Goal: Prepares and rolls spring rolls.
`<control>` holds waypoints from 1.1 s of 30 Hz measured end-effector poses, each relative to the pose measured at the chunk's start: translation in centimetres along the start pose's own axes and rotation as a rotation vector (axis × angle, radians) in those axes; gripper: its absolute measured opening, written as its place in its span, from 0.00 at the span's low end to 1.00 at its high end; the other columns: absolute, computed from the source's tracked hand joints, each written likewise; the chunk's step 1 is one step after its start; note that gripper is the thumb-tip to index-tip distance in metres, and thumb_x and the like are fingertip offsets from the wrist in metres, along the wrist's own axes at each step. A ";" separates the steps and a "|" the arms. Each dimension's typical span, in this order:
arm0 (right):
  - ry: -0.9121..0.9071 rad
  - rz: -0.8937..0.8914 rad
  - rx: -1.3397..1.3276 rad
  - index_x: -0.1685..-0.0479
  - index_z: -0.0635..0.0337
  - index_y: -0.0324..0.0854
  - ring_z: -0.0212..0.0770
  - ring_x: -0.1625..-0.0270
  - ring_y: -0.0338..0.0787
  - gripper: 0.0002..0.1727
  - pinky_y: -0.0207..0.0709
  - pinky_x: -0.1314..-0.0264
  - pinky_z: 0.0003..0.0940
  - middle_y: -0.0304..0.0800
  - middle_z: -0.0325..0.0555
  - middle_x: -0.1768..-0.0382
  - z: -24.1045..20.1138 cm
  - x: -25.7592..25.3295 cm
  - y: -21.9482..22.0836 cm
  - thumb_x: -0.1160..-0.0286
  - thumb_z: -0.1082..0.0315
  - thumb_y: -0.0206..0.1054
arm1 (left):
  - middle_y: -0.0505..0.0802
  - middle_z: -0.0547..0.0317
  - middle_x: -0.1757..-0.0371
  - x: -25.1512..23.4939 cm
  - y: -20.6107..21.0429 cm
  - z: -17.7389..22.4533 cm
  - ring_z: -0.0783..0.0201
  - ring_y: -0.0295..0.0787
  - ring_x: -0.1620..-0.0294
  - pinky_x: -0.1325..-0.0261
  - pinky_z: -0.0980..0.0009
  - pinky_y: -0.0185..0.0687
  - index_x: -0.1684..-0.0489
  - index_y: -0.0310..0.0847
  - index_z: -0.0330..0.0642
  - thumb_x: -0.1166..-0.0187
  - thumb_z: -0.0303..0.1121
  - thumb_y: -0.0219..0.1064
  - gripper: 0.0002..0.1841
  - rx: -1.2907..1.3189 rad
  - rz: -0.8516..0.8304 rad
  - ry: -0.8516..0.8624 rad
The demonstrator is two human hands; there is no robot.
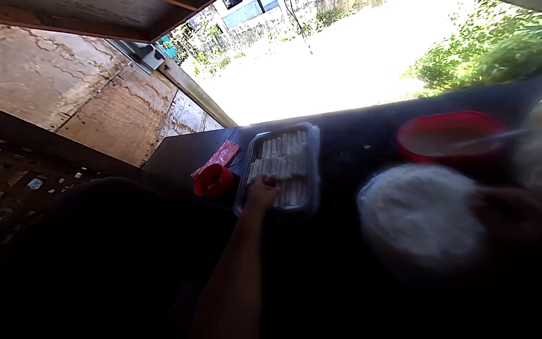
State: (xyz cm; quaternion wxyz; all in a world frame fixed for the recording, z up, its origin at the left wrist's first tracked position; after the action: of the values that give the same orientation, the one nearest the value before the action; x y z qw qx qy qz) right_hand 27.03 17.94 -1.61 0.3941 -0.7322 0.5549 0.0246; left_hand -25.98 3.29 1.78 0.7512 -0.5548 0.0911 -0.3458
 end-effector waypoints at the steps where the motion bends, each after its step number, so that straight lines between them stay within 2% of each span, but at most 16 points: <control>1: -0.007 0.001 0.003 0.41 0.63 0.87 0.37 0.43 0.90 0.20 0.82 0.37 0.27 0.92 0.55 0.46 -0.1 0.0 0.0 0.19 0.56 0.68 | 0.95 0.47 0.45 -0.1 0.0 0.1 0.51 0.93 0.40 0.31 0.47 0.82 0.17 0.64 0.44 0.25 0.38 0.77 0.36 -0.016 0.020 -0.008; 7: 0.003 -0.001 0.029 0.42 0.62 0.88 0.37 0.43 0.90 0.19 0.82 0.37 0.27 0.91 0.55 0.46 -0.7 -0.1 -0.3 0.19 0.56 0.68 | 0.95 0.47 0.44 -0.8 0.2 -0.5 0.50 0.93 0.40 0.32 0.46 0.83 0.17 0.65 0.46 0.23 0.34 0.73 0.33 -0.024 0.035 0.016; 10: 0.003 0.002 0.040 0.42 0.61 0.88 0.38 0.43 0.90 0.19 0.81 0.36 0.28 0.91 0.55 0.46 -0.8 -0.1 -0.3 0.19 0.56 0.67 | 0.92 0.41 0.38 1.0 -0.2 0.9 0.45 0.90 0.39 0.34 0.45 0.81 0.16 0.63 0.39 0.18 0.33 0.69 0.31 0.038 -0.020 -0.034; 13: -0.006 0.005 0.046 0.42 0.62 0.88 0.39 0.43 0.90 0.19 0.81 0.35 0.29 0.92 0.55 0.46 -0.7 -0.1 -0.2 0.19 0.55 0.68 | 0.94 0.47 0.42 -1.1 0.5 -0.8 0.52 0.94 0.43 0.40 0.50 0.88 0.14 0.61 0.48 0.22 0.34 0.72 0.35 0.058 -0.024 0.005; 16: -0.005 0.003 0.042 0.43 0.62 0.88 0.40 0.42 0.90 0.20 0.81 0.35 0.29 0.92 0.56 0.47 -0.7 -0.2 -0.1 0.19 0.55 0.68 | 0.94 0.48 0.42 -0.9 0.5 -0.5 0.51 0.93 0.41 0.36 0.47 0.85 0.14 0.61 0.50 0.22 0.33 0.72 0.35 -0.004 -0.018 0.011; 18: -0.011 0.006 0.044 0.43 0.62 0.89 0.39 0.43 0.90 0.19 0.81 0.35 0.28 0.92 0.55 0.47 -0.7 -0.2 -0.4 0.19 0.55 0.68 | 0.93 0.45 0.39 0.1 0.3 0.6 0.46 0.91 0.37 0.32 0.44 0.81 0.14 0.62 0.46 0.21 0.33 0.72 0.34 -0.048 0.010 0.001; 21: -0.004 -0.004 0.048 0.43 0.61 0.89 0.39 0.41 0.90 0.19 0.80 0.34 0.29 0.92 0.55 0.46 -0.6 -0.1 -0.3 0.19 0.55 0.67 | 0.93 0.45 0.36 1.0 0.1 1.4 0.45 0.88 0.33 0.27 0.44 0.77 0.15 0.65 0.44 0.21 0.32 0.72 0.33 -0.123 -0.018 -0.012; 23: -0.017 0.001 0.063 0.42 0.61 0.89 0.38 0.43 0.91 0.19 0.82 0.35 0.28 0.92 0.54 0.47 -1.0 -0.2 -0.2 0.18 0.55 0.67 | 0.92 0.42 0.36 0.9 0.0 1.1 0.41 0.87 0.32 0.26 0.39 0.75 0.19 0.70 0.40 0.21 0.32 0.72 0.30 -0.160 -0.044 0.003; 24: -0.025 0.018 0.076 0.42 0.61 0.89 0.37 0.45 0.91 0.19 0.83 0.38 0.28 0.92 0.53 0.48 -1.2 -0.3 -0.4 0.18 0.55 0.67 | 0.92 0.41 0.37 0.8 0.1 1.1 0.39 0.87 0.32 0.26 0.37 0.74 0.18 0.70 0.39 0.22 0.32 0.73 0.31 -0.150 -0.047 0.016; 26: -0.041 0.053 0.103 0.42 0.60 0.89 0.35 0.50 0.90 0.18 0.86 0.46 0.26 0.92 0.51 0.50 -1.9 -0.5 -0.8 0.19 0.56 0.67 | 0.94 0.44 0.41 -0.1 0.5 -0.3 0.41 0.91 0.37 0.30 0.37 0.79 0.13 0.63 0.45 0.24 0.35 0.75 0.37 -0.147 0.042 0.082; 28: -0.057 0.060 0.137 0.41 0.58 0.89 0.33 0.51 0.90 0.17 0.86 0.47 0.26 0.91 0.48 0.49 -3.2 -0.7 -1.4 0.18 0.57 0.67 | 0.93 0.40 0.41 1.4 0.1 0.0 0.38 0.91 0.39 0.32 0.34 0.78 0.14 0.65 0.42 0.22 0.35 0.73 0.35 -0.107 0.196 0.186; 29: -0.069 0.050 0.155 0.41 0.56 0.89 0.33 0.49 0.90 0.17 0.86 0.46 0.27 0.91 0.47 0.48 -4.0 -0.7 -1.8 0.18 0.57 0.67 | 0.93 0.38 0.41 3.1 -0.3 1.1 0.38 0.92 0.43 0.36 0.33 0.80 0.18 0.69 0.38 0.20 0.34 0.70 0.30 -0.073 0.291 0.262; 31: -0.121 -0.006 0.162 0.39 0.54 0.90 0.36 0.44 0.89 0.17 0.85 0.41 0.30 0.91 0.47 0.45 -5.7 -0.7 -2.0 0.19 0.56 0.68 | 0.92 0.37 0.41 7.3 -0.1 4.2 0.42 0.93 0.47 0.42 0.41 0.86 0.25 0.75 0.34 0.18 0.34 0.67 0.23 0.031 0.411 0.442; 33: -0.180 -0.187 0.158 0.38 0.50 0.89 0.38 0.34 0.86 0.18 0.81 0.30 0.35 0.91 0.42 0.41 -7.2 -0.7 -1.5 0.19 0.52 0.69 | 0.93 0.43 0.42 11.5 2.0 7.7 0.52 0.95 0.46 0.46 0.53 0.91 0.32 0.82 0.36 0.16 0.38 0.66 0.20 0.136 0.397 0.705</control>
State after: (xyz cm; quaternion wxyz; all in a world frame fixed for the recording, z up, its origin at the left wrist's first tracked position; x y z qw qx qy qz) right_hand 25.07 14.25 4.50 0.4991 -0.7422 0.4472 0.0096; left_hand -12.57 2.41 5.69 0.7612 -0.3231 0.4249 -0.3684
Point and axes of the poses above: each hand's wrist, its own x-axis away from the middle knuckle, its own y-axis out of the palm, z = x × y, the point moved 6 cm from there along -x, towards the middle knuckle
